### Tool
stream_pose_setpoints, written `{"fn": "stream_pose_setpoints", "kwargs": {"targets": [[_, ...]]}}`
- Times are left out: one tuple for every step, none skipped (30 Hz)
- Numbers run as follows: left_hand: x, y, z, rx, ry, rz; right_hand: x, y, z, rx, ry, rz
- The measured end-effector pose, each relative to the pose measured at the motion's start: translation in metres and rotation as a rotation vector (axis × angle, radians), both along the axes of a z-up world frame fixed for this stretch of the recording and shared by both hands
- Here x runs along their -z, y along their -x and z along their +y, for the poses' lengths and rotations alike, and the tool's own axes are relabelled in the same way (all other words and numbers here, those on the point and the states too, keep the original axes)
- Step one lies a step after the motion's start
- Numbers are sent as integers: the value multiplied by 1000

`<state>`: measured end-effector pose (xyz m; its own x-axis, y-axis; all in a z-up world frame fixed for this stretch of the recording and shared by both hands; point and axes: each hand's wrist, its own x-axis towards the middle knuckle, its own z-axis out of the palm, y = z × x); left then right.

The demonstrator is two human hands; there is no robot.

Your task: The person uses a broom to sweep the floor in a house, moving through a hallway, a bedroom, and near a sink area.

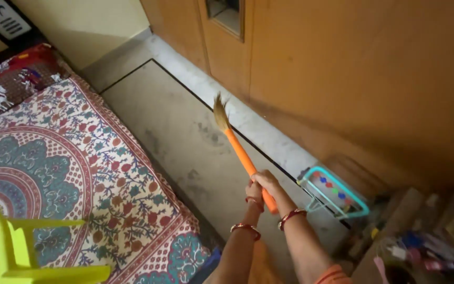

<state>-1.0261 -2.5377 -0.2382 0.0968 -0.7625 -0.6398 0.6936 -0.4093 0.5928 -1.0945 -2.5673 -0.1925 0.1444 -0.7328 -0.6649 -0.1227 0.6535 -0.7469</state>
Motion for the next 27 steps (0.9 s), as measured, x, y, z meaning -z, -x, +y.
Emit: {"fn": "stream_pose_setpoints", "kwargs": {"targets": [[4, -3, -12, -5, 16, 6, 6, -1, -13, 0, -17, -25], [8, -5, -28, -14, 38, 12, 13, -2, -31, -13, -27, -47], [11, -8, -46, -22, 60, 18, 22, -3, -47, -16, -39, -77], [15, -11, -62, -21, 40, 37, 34, -4, -61, 10, 13, -95], [19, -16, -77, -20, 21, 56, 45, -8, -78, 36, 65, -113], [24, -18, -87, -17, -2, 79, 54, -9, -90, 64, 113, -127], [26, -22, -96, 8, -2, 49, 63, -11, -101, 95, 105, -79], [27, -28, -113, 32, 7, 16, 70, -16, -118, 123, 106, -33], [28, -33, -128, 56, 16, -16, 77, -19, -135, 152, 106, 13], [29, -33, -139, 69, 9, -15, 82, -20, -146, 153, 84, 34], [30, -34, -149, 82, 2, -13, 86, -20, -157, 155, 62, 55], [31, -36, -163, 90, 1, -15, 90, -22, -173, 152, 46, 73], [32, -37, -177, 96, -34, -12, 93, -22, -189, 145, 58, 69], [34, -35, -189, 105, -71, -7, 93, -20, -203, 141, 68, 66], [35, -33, -200, 114, -109, -1, 94, -19, -216, 137, 78, 63], [36, -32, -216, 115, -106, 22, 95, -18, -233, 113, 54, 86], [37, -28, -231, 116, -103, 46, 97, -17, -250, 89, 30, 110], [39, -26, -242, 116, -104, 68, 99, -15, -264, 64, 2, 132], [42, -23, -253, 105, -118, 76, 101, -13, -275, 30, -17, 120], [44, -18, -269, 100, -130, 86, 104, -9, -291, 5, -34, 112], [48, -12, -284, 94, -141, 95, 107, -4, -306, -16, -49, 110], [52, -2, -296, 77, -129, 103, 110, 2, -320, -35, -59, 126], [57, 6, -309, 60, -116, 110, 114, 8, -335, -51, -70, 142], [61, 9, -323, 40, -106, 114, 118, 12, -348, -65, -75, 152], [65, 11, -338, 57, -119, 115, 123, 14, -361, -78, -85, 179], [69, 14, -348, 73, -137, 120, 128, 19, -372, -96, -102, 209], [74, 17, -359, 88, -155, 124, 134, 24, -382, -118, -117, 253]]}}
